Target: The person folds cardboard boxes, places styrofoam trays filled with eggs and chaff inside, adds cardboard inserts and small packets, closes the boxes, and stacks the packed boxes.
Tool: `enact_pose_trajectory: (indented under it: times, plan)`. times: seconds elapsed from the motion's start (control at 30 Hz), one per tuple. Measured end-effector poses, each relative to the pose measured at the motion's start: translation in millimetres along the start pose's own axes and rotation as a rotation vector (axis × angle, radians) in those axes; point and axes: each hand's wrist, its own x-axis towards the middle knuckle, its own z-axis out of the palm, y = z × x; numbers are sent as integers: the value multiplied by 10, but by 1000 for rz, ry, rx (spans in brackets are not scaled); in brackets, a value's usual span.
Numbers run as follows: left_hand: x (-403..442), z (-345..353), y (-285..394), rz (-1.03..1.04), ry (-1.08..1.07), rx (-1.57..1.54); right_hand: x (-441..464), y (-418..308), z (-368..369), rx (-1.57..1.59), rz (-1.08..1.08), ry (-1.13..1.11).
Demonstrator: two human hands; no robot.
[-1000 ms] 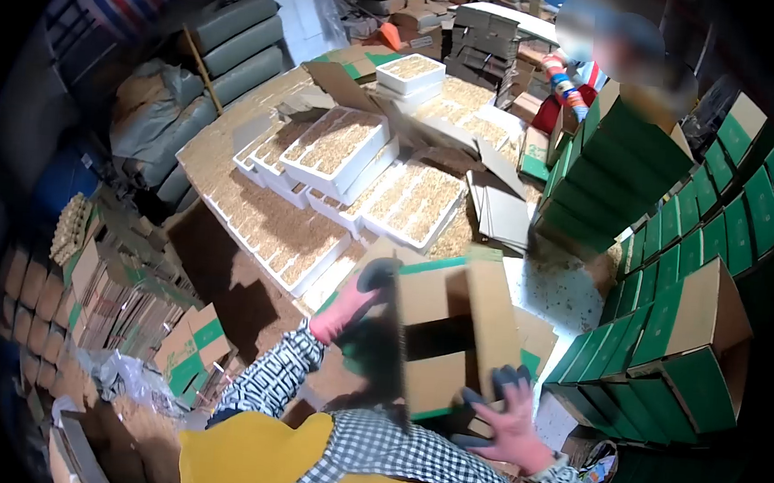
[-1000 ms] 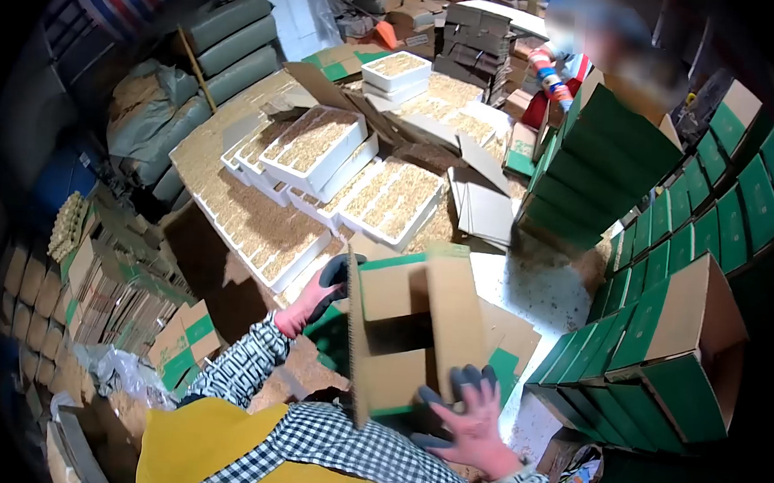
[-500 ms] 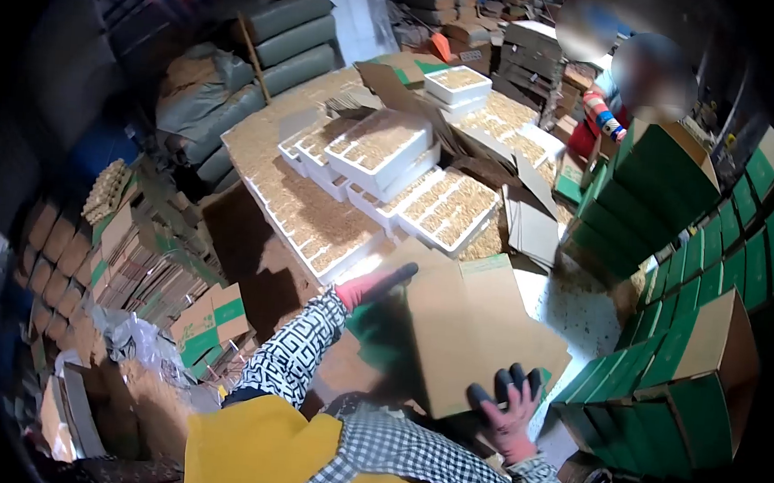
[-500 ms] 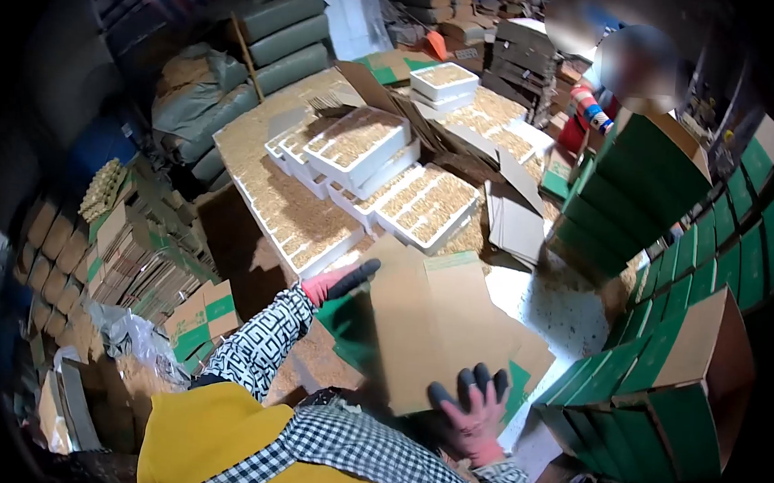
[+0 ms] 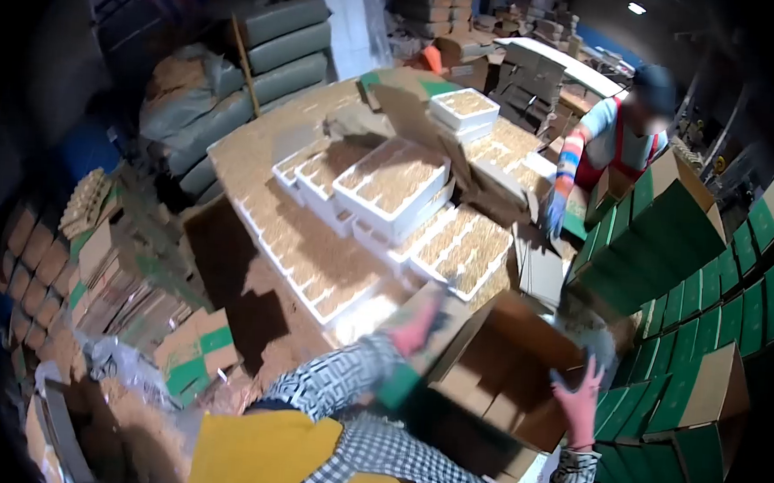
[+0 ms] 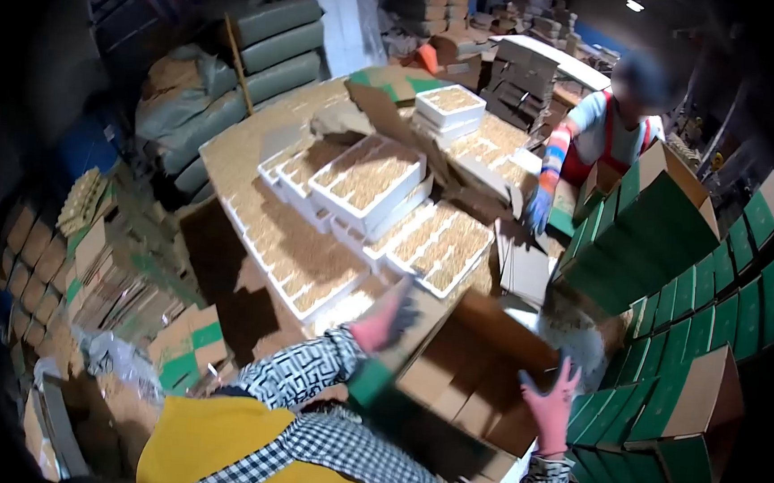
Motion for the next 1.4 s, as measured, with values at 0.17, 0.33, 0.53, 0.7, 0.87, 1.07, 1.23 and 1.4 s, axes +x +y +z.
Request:
enact_pose_trajectory:
  times: [0.17, 0.33, 0.53, 0.7, 0.87, 1.07, 1.23, 1.4]
  plan:
    - [1235, -1585, 958, 251, 219, -383, 41, -251, 234, -588, 58, 1]
    - [854, -1095, 1272, 467, 483, -455, -30, -177, 227, -579, -343, 214]
    - [-91, -808, 737, 588, -54, -181, 3, -43, 195, -25, -399, 127]
    - [-247, -37, 385, 569, -317, 327, 181, -69, -52, 1150, -72, 85]
    - [-133, 530, 173, 523, -296, 371, -108, -75, -440, 1281, 339, -82]
    - [52, 642, -283, 878, -261, 408, -921, -440, -954, 1350, 367, 160]
    - [-14, 523, -288, 889, -228, 196, -748, -494, -493, 1179, 412, 40]
    - [512, -59, 1103, 1385, 414, 1539, -296, -392, 92, 450, 227, -104]
